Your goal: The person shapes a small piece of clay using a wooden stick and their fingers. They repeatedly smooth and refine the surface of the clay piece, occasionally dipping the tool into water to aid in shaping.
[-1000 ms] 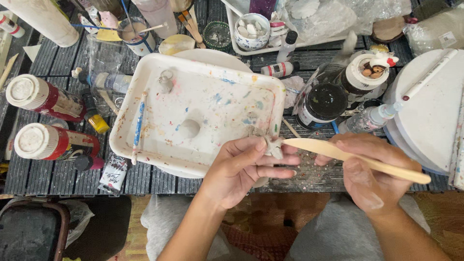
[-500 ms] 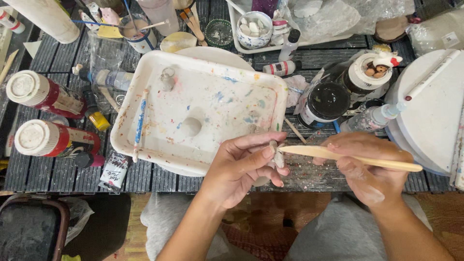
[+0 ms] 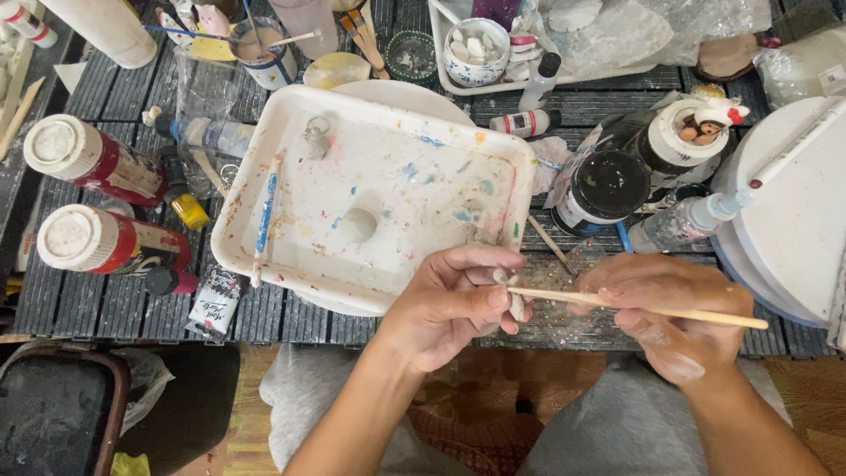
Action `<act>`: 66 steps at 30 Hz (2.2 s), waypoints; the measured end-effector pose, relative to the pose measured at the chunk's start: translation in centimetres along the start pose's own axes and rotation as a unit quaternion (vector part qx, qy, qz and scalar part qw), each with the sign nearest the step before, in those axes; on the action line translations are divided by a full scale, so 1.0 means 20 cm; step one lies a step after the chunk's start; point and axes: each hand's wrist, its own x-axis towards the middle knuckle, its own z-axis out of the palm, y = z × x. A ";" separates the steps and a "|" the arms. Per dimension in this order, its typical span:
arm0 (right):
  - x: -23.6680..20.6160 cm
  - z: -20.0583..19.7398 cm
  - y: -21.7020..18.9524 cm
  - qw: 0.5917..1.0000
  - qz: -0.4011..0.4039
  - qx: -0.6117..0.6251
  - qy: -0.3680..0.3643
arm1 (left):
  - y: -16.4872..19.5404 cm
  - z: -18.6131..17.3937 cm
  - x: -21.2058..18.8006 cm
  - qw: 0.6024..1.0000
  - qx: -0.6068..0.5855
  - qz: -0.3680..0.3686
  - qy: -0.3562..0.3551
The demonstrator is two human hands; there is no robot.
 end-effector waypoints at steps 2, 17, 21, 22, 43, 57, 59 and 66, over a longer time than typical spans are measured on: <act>0.00 0.01 -0.01 1.000 0.000 0.008 -0.003 | -0.01 -0.02 0.00 1.000 -0.009 -0.004 -0.006; -0.06 0.01 0.05 0.983 0.020 0.180 0.006 | 0.02 0.00 -0.03 0.999 -0.008 0.007 -0.036; -0.07 -0.01 0.06 0.979 0.035 0.201 0.010 | 0.02 0.00 -0.04 0.999 0.010 0.017 -0.035; -0.07 -0.01 0.06 0.982 0.033 0.188 0.005 | 0.02 0.00 -0.04 0.999 0.015 0.018 -0.041; -0.07 0.01 0.06 0.990 0.065 0.124 0.024 | 0.03 0.01 -0.03 0.999 0.006 0.020 -0.028; -0.05 -0.01 0.08 0.932 0.109 0.325 0.121 | 0.06 0.11 -0.03 0.979 0.170 0.114 0.016; -0.03 -0.01 0.05 0.956 0.095 0.242 0.136 | 0.06 0.13 -0.03 0.975 0.176 0.136 0.031; 0.01 0.12 0.02 0.990 0.080 -0.092 0.069 | 0.03 0.17 -0.01 0.977 0.157 0.136 0.045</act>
